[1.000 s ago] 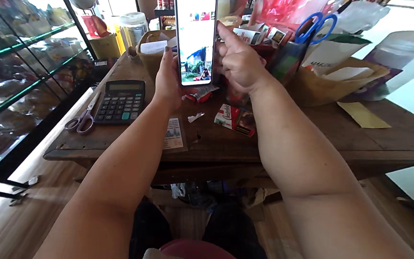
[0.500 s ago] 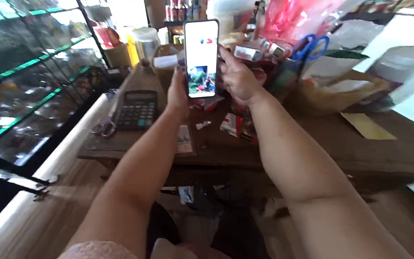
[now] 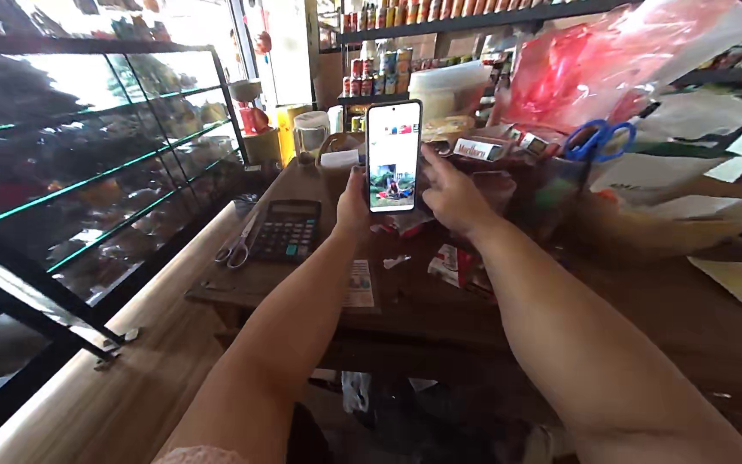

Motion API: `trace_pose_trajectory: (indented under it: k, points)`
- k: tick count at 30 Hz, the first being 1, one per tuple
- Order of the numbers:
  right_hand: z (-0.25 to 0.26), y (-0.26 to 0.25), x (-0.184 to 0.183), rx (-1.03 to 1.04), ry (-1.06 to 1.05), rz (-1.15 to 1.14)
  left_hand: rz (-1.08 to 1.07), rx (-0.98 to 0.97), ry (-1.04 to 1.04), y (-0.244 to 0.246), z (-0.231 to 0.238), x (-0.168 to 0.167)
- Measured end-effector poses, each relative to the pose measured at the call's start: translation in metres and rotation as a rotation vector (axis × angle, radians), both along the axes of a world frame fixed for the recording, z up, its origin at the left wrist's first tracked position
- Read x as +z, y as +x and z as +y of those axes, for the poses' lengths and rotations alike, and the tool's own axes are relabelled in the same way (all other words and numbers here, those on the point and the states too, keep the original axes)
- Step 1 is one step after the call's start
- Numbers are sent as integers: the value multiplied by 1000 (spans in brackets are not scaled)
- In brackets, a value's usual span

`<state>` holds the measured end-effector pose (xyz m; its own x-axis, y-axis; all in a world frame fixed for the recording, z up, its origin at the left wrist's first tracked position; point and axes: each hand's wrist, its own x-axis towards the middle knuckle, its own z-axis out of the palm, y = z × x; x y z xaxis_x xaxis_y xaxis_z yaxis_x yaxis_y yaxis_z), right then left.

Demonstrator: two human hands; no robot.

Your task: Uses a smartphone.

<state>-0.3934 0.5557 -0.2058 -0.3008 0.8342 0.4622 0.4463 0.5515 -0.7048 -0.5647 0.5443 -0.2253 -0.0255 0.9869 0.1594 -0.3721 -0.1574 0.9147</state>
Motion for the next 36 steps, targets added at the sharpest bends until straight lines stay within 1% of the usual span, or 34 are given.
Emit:
trace_pose_trajectory:
  k: [3, 8, 12, 36]
  points:
    - [2, -2, -2, 13, 49, 47, 13, -9, 5, -3, 2, 0]
    - [4, 0, -3, 32, 111, 57, 23, -55, 27, -3, 2, -3]
    - [6, 1, -3, 75, 112, 76, 32, -68, 64, -3, 2, -3]
    - [10, 0, -2, 145, 68, 131, 11, -52, 32, -2, 1, 2]
